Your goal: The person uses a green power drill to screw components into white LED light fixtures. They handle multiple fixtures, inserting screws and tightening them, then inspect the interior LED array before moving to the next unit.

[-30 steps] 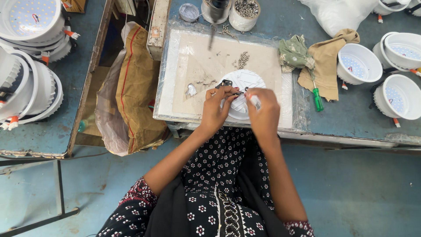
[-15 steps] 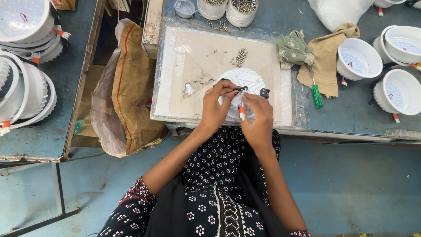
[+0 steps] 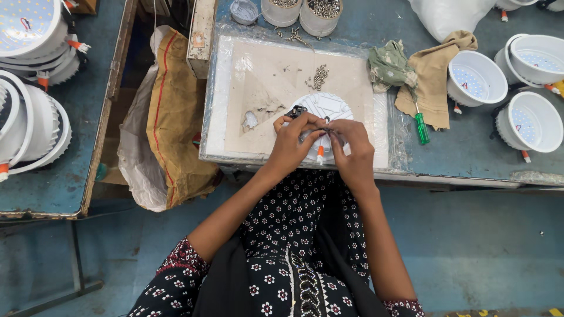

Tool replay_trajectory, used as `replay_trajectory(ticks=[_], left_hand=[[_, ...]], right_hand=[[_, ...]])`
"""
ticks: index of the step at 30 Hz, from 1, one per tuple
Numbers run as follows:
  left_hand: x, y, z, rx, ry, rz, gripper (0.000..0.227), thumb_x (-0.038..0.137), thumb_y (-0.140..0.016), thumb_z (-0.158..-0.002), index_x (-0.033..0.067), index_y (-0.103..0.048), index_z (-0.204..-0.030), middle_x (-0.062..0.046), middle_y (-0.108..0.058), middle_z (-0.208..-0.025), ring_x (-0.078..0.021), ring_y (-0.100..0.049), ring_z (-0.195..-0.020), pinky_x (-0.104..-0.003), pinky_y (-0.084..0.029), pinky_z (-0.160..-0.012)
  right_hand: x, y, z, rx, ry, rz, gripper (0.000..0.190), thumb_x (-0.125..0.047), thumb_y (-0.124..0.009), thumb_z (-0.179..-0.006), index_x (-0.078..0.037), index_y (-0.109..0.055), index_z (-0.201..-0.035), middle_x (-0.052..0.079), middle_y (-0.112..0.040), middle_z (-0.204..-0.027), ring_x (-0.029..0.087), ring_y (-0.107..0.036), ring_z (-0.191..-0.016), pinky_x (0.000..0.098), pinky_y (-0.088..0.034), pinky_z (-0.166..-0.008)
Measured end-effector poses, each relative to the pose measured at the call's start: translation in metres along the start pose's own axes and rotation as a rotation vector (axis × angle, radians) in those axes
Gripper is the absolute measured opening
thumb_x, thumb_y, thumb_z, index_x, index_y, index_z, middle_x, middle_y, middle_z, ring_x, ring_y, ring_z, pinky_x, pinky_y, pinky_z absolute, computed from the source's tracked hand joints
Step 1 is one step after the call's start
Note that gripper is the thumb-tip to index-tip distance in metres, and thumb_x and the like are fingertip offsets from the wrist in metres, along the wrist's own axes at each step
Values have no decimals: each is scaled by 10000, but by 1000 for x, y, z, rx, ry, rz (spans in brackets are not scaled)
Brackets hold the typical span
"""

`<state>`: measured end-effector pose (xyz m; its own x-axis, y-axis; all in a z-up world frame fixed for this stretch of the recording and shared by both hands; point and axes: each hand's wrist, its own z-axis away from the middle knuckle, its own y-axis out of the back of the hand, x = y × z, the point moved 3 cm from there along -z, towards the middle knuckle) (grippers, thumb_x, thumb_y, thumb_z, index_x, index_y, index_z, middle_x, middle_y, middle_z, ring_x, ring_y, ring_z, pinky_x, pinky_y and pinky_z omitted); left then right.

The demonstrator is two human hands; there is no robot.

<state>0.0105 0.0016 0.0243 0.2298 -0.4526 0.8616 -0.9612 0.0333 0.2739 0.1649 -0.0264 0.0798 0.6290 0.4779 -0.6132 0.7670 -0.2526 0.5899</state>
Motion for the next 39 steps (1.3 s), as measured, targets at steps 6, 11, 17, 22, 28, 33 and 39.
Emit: replay_trajectory(ticks=[6, 11, 17, 22, 28, 33, 39], left_hand=[[3, 3, 2, 31, -69, -37, 188, 149, -718, -960, 89, -662, -1129, 17, -774, -1114, -59, -689, -1023, -360, -261, -1010], [4, 5, 1, 33, -51, -42, 207, 129, -746, -938, 99, -679, -1131, 18, -762, -1120, -78, -670, -1071, -363, -269, -1027], [1, 0, -1, 66, -92, -116, 160, 101, -798, -900, 135, -712, -1031, 5, -747, -1155, -132, -683, -1103, -383, -294, -1032], [-5, -2, 1, 94, -154, -176, 198, 82, -849, -864, 134, -706, -990, 40, -788, -1059, -167, -671, -1091, -393, -319, -1028], [-3, -2, -1, 85, -124, -196, 195, 110, -877, -817, 137, -721, -932, 91, -773, -989, -146, -666, -1013, -421, -303, -1039], [-3, -3, -1, 101, -145, -219, 188, 113, -886, -819, 148, -744, -937, 86, -770, -974, -135, -667, -994, -400, -306, -1024], [-3, -2, 3, 134, -156, -211, 187, 123, -878, -843, 155, -715, -927, 79, -768, -957, -133, -665, -999, -400, -310, -1029]], right_hand=[[9, -8, 8, 117, 193, 51, 214, 89, -743, -903, 2, -699, -1094, 133, -696, -1085, 274, -688, -1011, 365, -569, -880], [36, -15, 19, 170, -12, -244, 191, 136, -691, -917, 37, -656, -1077, 179, -684, -1114, 254, -681, -1039, 348, -555, -936], [69, -21, 25, 357, -353, -801, 140, 109, -574, -1025, 56, -561, -1154, 199, -672, -1165, 198, -671, -1032, 320, -592, -963], [75, -21, 24, 414, -450, -774, 136, 102, -573, -1040, 62, -558, -1169, 222, -689, -1133, 196, -702, -932, 319, -609, -889], [63, -7, 16, 252, -500, -663, 121, 133, -615, -1044, 106, -635, -1161, 224, -652, -1183, 219, -696, -1065, 322, -615, -960], [49, -4, 0, 155, -543, -519, 201, 113, -670, -975, 79, -653, -1173, 200, -691, -1172, 219, -720, -1056, 316, -616, -954], [30, -6, -15, 41, -283, -232, 175, 120, -711, -952, 22, -734, -1095, 157, -718, -1150, 218, -725, -1073, 297, -603, -937]])
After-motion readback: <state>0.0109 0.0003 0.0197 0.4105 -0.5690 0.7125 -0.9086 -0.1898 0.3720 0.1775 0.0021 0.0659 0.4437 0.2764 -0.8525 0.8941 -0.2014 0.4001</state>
